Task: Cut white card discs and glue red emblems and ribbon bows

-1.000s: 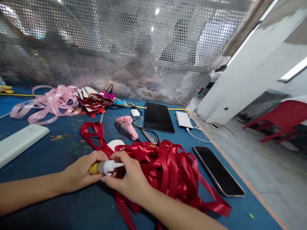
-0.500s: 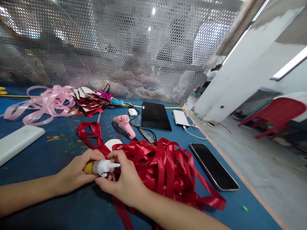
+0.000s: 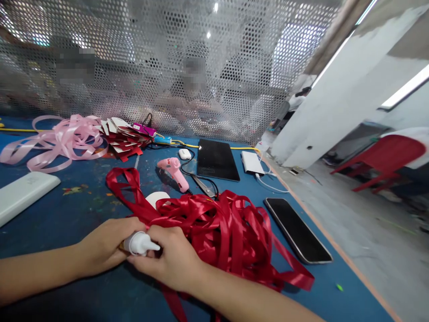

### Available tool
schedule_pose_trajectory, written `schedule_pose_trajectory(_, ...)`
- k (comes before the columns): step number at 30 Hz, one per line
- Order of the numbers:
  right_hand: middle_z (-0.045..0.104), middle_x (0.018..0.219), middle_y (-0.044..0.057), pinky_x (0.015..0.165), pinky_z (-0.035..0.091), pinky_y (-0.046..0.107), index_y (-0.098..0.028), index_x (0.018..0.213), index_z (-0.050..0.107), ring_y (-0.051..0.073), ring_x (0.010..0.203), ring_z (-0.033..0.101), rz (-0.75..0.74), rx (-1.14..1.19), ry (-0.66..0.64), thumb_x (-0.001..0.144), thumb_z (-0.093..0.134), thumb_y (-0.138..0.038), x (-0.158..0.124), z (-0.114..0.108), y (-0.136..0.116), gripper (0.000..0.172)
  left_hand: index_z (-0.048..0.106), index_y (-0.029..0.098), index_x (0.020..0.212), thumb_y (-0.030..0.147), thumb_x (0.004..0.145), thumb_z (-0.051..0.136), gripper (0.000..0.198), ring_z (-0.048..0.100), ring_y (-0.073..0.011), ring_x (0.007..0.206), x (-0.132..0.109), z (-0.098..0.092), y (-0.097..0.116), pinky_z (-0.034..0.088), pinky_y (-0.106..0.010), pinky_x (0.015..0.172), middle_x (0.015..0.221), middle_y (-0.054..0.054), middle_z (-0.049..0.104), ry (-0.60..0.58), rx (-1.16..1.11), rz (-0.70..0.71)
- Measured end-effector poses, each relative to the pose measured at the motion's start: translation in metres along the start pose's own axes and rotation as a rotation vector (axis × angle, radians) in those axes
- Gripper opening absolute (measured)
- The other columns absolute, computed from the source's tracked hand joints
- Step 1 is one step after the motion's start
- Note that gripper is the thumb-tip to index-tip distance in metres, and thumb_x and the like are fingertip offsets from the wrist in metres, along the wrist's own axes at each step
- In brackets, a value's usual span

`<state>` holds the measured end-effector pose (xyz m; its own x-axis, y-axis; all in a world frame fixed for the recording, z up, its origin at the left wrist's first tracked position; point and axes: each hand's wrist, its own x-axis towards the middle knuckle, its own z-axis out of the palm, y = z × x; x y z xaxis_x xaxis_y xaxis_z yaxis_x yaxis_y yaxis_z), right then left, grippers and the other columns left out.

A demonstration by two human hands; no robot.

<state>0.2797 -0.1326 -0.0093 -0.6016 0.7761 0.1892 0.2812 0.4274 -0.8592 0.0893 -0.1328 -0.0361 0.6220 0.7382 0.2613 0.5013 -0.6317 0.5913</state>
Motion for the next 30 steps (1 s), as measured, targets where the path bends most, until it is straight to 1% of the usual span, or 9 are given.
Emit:
schedule_pose_trajectory(4,0.042,0.055,-0.006,0.047,0.029,0.017,-0.018,0.06,0.044,0.005,0.049,0.036,0.004,0.015,0.007,0.069,0.06,-0.018,0.0,0.002,0.0,0.018,0.049,0.022,0.096,0.015,0.079,0.047,0.019,0.058,-0.0143,0.074,0.001,0.0,0.001,0.04,-0.022,0.066,0.085,0.0,0.062,-0.022,0.047,0.003)
schedule_pose_trajectory(7,0.042,0.053,-0.006,0.046,0.029,0.017,-0.017,0.058,0.043,0.005,0.048,0.037,0.028,0.036,-0.017,0.066,0.058,-0.015,0.001,0.003,0.001,0.017,0.048,0.021,0.092,0.015,0.078,0.046,0.014,0.058,-0.0137,0.07,0.003,-0.001,0.004,0.039,-0.022,0.063,0.081,0.001,0.062,-0.069,0.031,-0.018)
schedule_pose_trajectory(13,0.043,0.05,-0.006,0.044,0.029,0.016,-0.017,0.057,0.043,0.004,0.046,0.037,0.086,0.111,-0.055,0.064,0.059,-0.015,0.002,0.002,0.006,0.018,0.05,0.019,0.088,0.013,0.074,0.049,0.015,0.059,-0.0136,0.066,0.01,-0.009,0.017,0.038,-0.021,0.059,0.077,0.002,0.063,-0.18,-0.083,-0.176)
schedule_pose_trajectory(17,0.043,0.053,-0.006,0.044,0.029,0.016,-0.016,0.059,0.045,0.004,0.047,0.037,0.103,0.156,-0.099,0.065,0.06,-0.017,0.004,0.0,0.006,0.016,0.051,0.019,0.089,0.014,0.073,0.051,0.017,0.06,-0.0145,0.07,0.012,-0.014,0.023,0.038,-0.021,0.059,0.08,0.001,0.064,-0.208,-0.165,-0.257)
schedule_pose_trajectory(21,0.044,0.057,-0.005,0.048,0.03,0.017,-0.015,0.063,0.049,0.005,0.052,0.038,0.081,0.13,-0.106,0.07,0.062,-0.025,0.005,-0.002,0.003,0.018,0.051,0.019,0.089,0.022,0.075,0.055,0.015,0.059,-0.0144,0.07,0.012,-0.015,0.026,0.039,-0.021,0.06,0.08,0.001,0.064,-0.191,-0.242,-0.311)
schedule_pose_trajectory(24,0.04,0.053,-0.006,0.046,0.027,0.018,-0.016,0.056,0.045,0.005,0.049,0.034,0.11,0.092,-0.029,0.073,0.062,-0.033,0.005,-0.001,0.002,0.03,0.051,0.02,0.092,0.029,0.078,0.055,0.018,0.059,-0.0149,0.074,0.013,-0.015,0.028,0.041,-0.022,0.064,0.083,0.001,0.064,-0.119,-0.29,-0.364)
schedule_pose_trajectory(27,0.034,0.048,-0.008,0.044,0.024,0.017,-0.016,0.049,0.037,0.004,0.046,0.03,0.117,0.061,0.085,0.073,0.062,-0.032,0.005,0.001,0.001,0.038,0.049,0.02,0.097,0.03,0.078,0.055,0.022,0.059,-0.015,0.078,0.013,-0.014,0.03,0.042,-0.023,0.067,0.088,0.001,0.064,-0.047,-0.318,-0.385)
schedule_pose_trajectory(29,0.034,0.047,-0.008,0.044,0.024,0.017,-0.016,0.049,0.037,0.003,0.046,0.029,0.098,0.064,0.115,0.073,0.062,-0.03,0.004,0.001,0.001,0.037,0.048,0.02,0.099,0.028,0.078,0.055,0.023,0.059,-0.0146,0.077,0.013,-0.012,0.029,0.042,-0.023,0.067,0.087,0.001,0.063,-0.034,-0.31,-0.38)
schedule_pose_trajectory(30,0.034,0.048,-0.008,0.044,0.025,0.017,-0.016,0.05,0.038,0.004,0.046,0.029,0.089,0.073,0.106,0.073,0.063,-0.03,0.003,0.002,0.001,0.036,0.047,0.02,0.099,0.028,0.079,0.055,0.023,0.059,-0.0145,0.077,0.012,-0.011,0.028,0.042,-0.023,0.066,0.087,0.001,0.063,-0.033,-0.293,-0.368)
